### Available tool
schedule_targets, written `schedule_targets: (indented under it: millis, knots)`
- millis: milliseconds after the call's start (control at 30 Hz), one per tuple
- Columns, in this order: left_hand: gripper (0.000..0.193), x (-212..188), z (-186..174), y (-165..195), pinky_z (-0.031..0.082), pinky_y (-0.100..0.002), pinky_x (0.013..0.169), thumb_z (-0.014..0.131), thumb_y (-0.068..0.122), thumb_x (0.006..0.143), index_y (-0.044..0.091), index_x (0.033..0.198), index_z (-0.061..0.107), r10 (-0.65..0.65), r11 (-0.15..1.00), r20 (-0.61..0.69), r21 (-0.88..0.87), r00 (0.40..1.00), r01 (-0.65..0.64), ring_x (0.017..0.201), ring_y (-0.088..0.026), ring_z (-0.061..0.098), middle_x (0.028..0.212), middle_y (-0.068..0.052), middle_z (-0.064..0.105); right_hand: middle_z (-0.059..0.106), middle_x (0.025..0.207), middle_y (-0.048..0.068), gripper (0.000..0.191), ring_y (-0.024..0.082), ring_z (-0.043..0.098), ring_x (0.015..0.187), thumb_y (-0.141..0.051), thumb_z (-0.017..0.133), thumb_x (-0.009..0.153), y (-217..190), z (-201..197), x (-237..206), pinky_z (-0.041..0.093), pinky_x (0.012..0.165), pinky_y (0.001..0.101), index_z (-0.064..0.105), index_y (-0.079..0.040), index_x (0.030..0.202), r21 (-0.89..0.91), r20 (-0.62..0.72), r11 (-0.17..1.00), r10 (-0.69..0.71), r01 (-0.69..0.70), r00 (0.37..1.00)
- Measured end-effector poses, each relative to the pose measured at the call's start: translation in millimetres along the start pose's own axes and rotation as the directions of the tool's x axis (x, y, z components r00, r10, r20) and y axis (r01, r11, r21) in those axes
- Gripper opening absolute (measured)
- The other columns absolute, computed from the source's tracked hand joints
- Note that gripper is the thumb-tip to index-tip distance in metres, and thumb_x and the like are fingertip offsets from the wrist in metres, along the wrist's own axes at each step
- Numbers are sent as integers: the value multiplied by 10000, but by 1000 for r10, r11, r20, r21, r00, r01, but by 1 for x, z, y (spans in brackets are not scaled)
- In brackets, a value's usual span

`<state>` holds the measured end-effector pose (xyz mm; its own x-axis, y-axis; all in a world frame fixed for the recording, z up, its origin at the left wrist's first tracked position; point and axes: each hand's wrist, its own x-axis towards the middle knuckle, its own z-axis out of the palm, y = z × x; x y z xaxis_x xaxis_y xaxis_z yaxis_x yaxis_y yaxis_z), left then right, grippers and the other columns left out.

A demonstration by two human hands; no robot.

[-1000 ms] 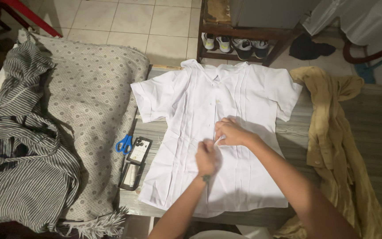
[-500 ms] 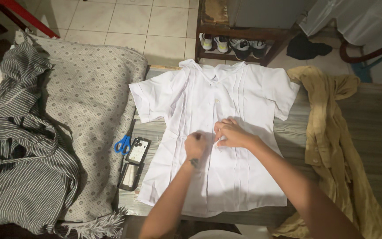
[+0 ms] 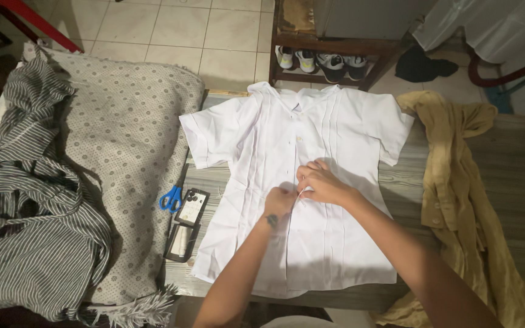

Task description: The person sews a button onto the front placket of a white short-sleeve shirt laid flat on a table, working the needle and thread through the fabric and button by hand, then cuts the thread with scissors and smooths the shirt with their hands.

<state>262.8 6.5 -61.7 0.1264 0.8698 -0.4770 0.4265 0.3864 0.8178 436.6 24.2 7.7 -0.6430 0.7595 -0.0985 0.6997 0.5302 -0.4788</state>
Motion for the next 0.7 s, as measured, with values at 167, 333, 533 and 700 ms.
schedule_targets:
  millis: [167,333,533,700]
  knots:
    - [387,-1,2,-4,405,-414,483,738,284,863,-63,697,696,-53,942,99,-324,994,83,473,-192,550,617,-149,627,592,970,1,57,225,511,1067,-189,814,750,-1,0,-2,274,1083,446,800,-148,786,13,-34,1000,5,-5,999]
    - [297,-3,4,2,465,-421,548,721,257,860,-24,766,712,-5,966,-52,-257,999,-8,561,-199,625,633,-140,657,596,982,-1,64,232,518,1073,-175,820,733,0,1,-4,281,1098,454,799,-157,791,7,-58,1000,-19,20,998]
    - [349,25,-34,-1,546,-404,632,617,317,1003,-8,948,731,314,904,-713,22,627,-428,690,-252,692,792,-161,739,607,1002,-5,73,225,524,1107,-173,824,717,5,5,-5,274,1110,476,793,-150,779,1,-6,1000,19,-19,1000]
    - [474,50,-170,-24,444,-322,491,430,303,1146,1,848,642,132,802,-678,-355,723,-480,560,-175,570,692,-119,621,598,1017,12,85,227,513,1137,-190,830,727,13,10,-4,217,1146,509,800,-139,789,-20,27,998,60,-59,998]
